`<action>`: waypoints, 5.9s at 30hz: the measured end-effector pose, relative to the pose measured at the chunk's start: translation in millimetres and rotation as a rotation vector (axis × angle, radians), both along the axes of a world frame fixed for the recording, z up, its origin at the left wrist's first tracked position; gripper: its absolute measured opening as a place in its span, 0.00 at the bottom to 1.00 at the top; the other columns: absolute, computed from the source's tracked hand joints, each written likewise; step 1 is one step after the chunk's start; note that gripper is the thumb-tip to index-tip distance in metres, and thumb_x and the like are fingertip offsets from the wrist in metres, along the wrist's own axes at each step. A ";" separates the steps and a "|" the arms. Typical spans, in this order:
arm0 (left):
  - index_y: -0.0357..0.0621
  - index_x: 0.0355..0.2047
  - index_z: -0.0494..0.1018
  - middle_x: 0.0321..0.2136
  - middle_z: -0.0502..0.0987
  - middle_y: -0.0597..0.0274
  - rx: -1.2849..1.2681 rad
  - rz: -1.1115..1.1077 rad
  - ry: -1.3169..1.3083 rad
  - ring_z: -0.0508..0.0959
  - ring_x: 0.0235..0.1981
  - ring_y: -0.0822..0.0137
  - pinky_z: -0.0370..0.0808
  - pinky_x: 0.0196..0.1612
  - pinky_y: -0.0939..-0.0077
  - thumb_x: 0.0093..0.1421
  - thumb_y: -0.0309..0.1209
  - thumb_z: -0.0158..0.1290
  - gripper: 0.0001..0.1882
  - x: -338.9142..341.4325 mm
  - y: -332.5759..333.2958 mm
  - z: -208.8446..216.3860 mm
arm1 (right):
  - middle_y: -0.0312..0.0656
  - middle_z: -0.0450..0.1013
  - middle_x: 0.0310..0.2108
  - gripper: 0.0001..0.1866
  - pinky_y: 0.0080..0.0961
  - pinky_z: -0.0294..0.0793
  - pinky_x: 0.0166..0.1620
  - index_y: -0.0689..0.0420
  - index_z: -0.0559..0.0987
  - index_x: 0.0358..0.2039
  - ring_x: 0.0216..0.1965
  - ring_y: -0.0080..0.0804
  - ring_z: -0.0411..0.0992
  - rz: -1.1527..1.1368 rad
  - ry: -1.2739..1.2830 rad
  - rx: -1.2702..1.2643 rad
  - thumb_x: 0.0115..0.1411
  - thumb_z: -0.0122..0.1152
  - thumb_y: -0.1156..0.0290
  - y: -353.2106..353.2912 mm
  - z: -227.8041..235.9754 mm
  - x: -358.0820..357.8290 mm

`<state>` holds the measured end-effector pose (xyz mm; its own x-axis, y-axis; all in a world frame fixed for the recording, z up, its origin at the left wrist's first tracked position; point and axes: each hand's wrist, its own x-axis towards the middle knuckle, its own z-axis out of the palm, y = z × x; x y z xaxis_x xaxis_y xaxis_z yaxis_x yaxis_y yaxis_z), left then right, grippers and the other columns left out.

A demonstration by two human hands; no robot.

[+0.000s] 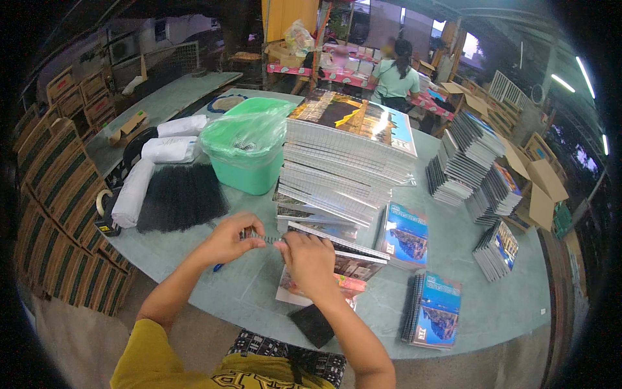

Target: The person binds notebooks by manually threading a plastic spiral coil through pre-punched holes in a stack of paper and covers, then using a small blue tool to trim and crimp the ends of the coil.

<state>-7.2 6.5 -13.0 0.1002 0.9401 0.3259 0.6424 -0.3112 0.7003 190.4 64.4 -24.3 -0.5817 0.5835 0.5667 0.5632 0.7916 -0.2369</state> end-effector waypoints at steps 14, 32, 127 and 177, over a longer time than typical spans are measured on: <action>0.40 0.33 0.73 0.24 0.70 0.55 -0.336 0.018 0.040 0.71 0.29 0.55 0.68 0.36 0.64 0.50 0.30 0.58 0.11 13.8 6.2 15.6 | 0.44 0.66 0.30 0.11 0.37 0.68 0.33 0.57 0.73 0.35 0.32 0.45 0.69 0.169 0.233 -0.053 0.49 0.61 0.75 13.0 0.5 7.4; 0.39 0.51 0.64 0.49 0.67 0.43 -0.161 -0.021 0.004 0.67 0.51 0.44 0.65 0.52 0.55 0.57 0.39 0.52 0.24 133.7 -37.1 -74.9 | 0.47 0.67 0.32 0.14 0.38 0.68 0.39 0.59 0.73 0.35 0.37 0.47 0.68 -0.040 0.109 -0.074 0.46 0.58 0.74 -2.6 5.1 61.6; 0.43 0.40 0.73 0.36 0.70 0.52 0.081 -0.132 0.220 0.72 0.40 0.51 0.70 0.43 0.59 0.50 0.29 0.56 0.15 164.7 6.9 -23.9 | 0.37 0.75 0.32 0.15 0.17 0.68 0.37 0.63 0.77 0.40 0.31 0.19 0.70 0.153 1.003 -1.053 0.62 0.54 0.63 3.1 -39.0 124.0; 0.42 0.30 0.72 0.30 0.71 0.58 0.298 -0.288 0.234 0.71 0.37 0.56 0.69 0.38 0.66 0.45 0.28 0.58 0.11 184.4 52.7 4.1 | 0.39 0.77 0.28 0.10 0.20 0.71 0.33 0.64 0.77 0.37 0.29 0.23 0.73 -0.123 0.740 -0.561 0.55 0.50 0.80 1.6 -80.8 128.5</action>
<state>177.2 59.2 -8.9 0.4461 0.7324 0.5143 0.6304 -0.6651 0.4003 318.9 66.0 -105.1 -0.1017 0.9172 0.3853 0.1889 0.3981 -0.8977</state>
